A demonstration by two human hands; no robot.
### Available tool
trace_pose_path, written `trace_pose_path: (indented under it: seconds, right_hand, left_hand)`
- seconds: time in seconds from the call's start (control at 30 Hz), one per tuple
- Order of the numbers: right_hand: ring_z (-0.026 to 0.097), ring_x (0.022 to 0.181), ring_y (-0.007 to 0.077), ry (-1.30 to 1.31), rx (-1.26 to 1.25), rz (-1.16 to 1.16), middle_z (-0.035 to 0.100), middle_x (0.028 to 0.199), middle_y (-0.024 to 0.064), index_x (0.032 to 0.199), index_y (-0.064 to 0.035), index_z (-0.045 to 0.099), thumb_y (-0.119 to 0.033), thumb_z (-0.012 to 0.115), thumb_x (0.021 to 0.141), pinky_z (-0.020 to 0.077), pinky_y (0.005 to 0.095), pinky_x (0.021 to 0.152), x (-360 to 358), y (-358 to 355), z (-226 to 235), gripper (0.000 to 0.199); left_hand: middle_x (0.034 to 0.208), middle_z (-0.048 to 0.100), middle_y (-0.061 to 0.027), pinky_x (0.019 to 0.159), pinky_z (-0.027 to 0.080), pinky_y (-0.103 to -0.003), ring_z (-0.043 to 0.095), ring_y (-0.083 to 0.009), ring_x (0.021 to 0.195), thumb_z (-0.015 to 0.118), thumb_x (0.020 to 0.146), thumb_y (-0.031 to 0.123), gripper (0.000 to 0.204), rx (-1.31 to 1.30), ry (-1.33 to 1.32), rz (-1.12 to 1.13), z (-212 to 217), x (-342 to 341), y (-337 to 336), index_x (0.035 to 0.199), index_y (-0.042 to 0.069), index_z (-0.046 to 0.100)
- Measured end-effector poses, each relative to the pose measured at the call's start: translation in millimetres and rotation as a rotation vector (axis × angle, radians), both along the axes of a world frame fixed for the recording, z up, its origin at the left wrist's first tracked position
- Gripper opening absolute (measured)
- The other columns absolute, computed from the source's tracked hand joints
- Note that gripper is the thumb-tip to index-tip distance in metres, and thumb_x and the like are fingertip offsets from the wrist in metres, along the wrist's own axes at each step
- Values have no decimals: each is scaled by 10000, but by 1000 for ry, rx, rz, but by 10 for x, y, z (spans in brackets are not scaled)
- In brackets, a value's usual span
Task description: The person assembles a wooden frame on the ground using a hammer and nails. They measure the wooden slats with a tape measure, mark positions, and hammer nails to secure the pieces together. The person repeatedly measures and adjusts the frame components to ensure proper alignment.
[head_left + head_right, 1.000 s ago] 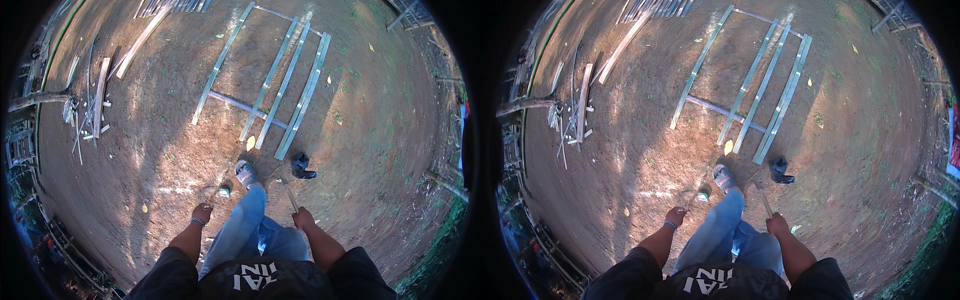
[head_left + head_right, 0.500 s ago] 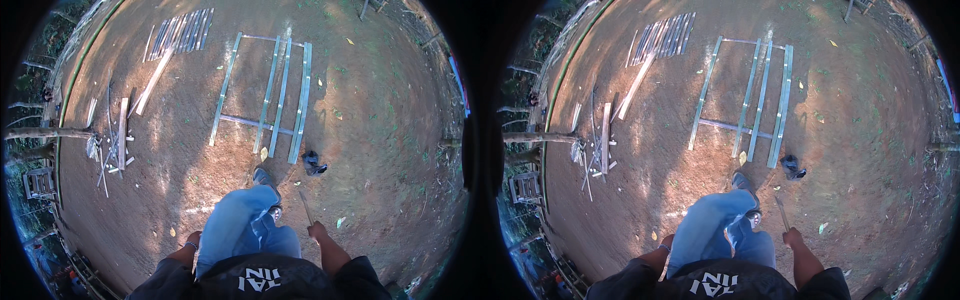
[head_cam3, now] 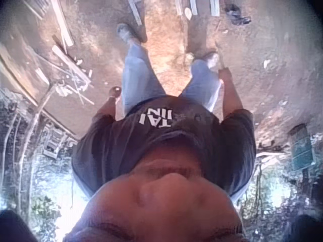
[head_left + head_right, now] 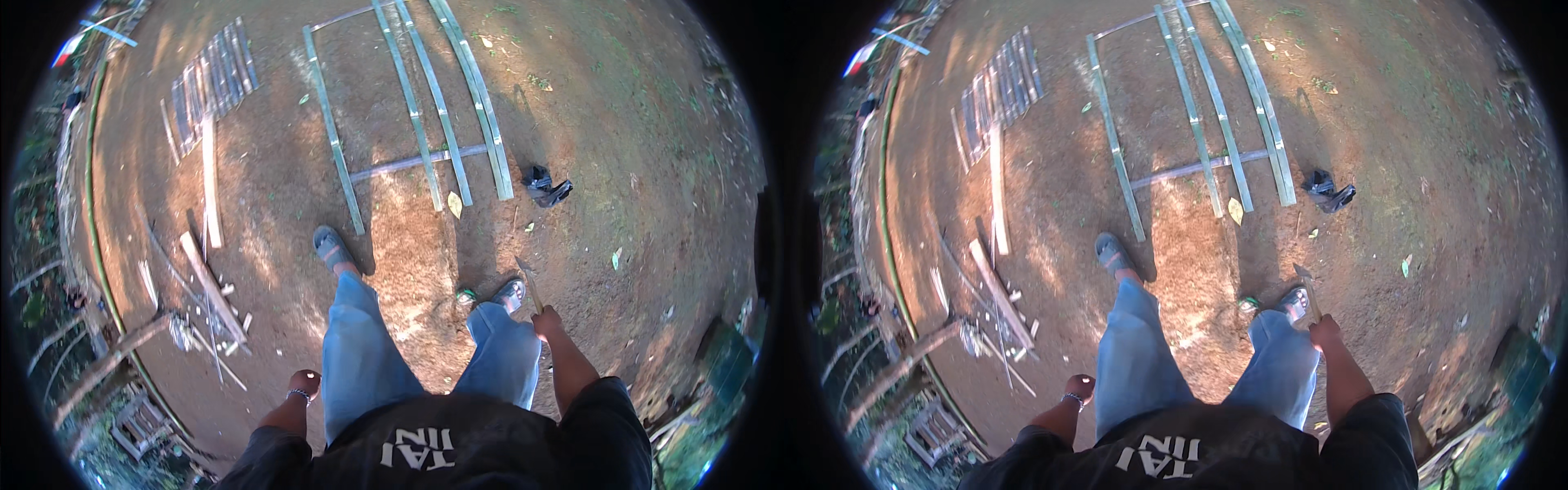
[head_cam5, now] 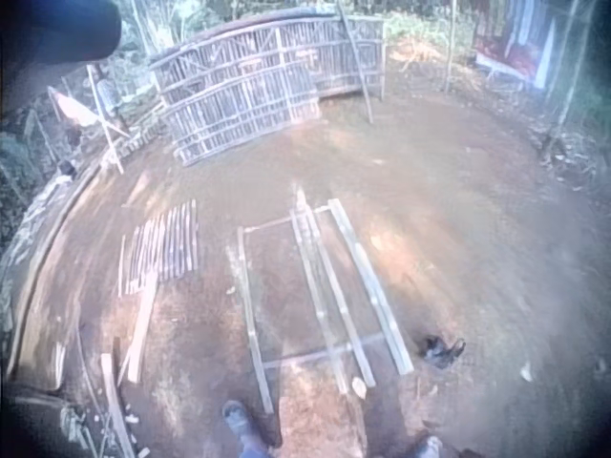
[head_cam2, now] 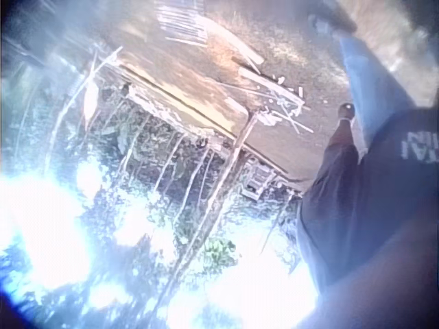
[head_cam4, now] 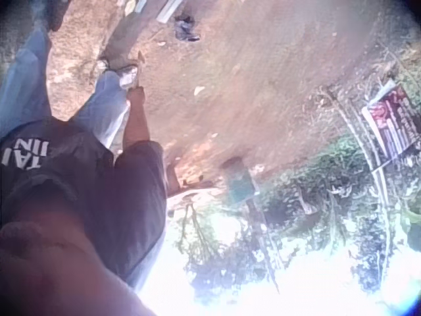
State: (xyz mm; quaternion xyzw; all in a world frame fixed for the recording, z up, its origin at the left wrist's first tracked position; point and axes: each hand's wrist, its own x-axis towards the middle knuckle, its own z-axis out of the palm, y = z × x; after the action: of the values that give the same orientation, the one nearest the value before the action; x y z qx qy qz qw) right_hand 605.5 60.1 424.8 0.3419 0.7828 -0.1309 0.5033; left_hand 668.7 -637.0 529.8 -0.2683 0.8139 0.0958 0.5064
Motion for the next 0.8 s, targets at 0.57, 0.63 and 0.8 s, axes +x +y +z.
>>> trace_pose_path:
  seconds: [0.57,0.63,0.8]
  right_hand:
    - [631,1255,393,103,186,-295,618,1374,192,1382,-104,492,-338,698,965,526,518,1050,-543,-1776,-1463,520]
    - [637,1233,395,104,216,-333,633,1321,180,1360,-116,496,-302,669,984,533,524,1044,-635,-1685,-1713,454]
    - [655,1188,398,217,302,-225,615,1390,121,1401,-153,494,-293,678,973,540,531,1021,-278,-1201,-2635,486]
  left_hand:
    - [1005,761,-141,886,550,-384,727,-259,979,693,989,362,374,325,405,-287,-2185,-4145,-780,1108,10,733]
    - [1020,739,-139,916,544,-381,714,-250,1002,685,996,297,336,500,343,-326,-2177,-4332,51,1141,-6,706]
    - [1167,713,-183,956,538,-398,698,-291,1086,690,982,276,364,707,179,-576,-3413,-4414,736,1220,1,677]
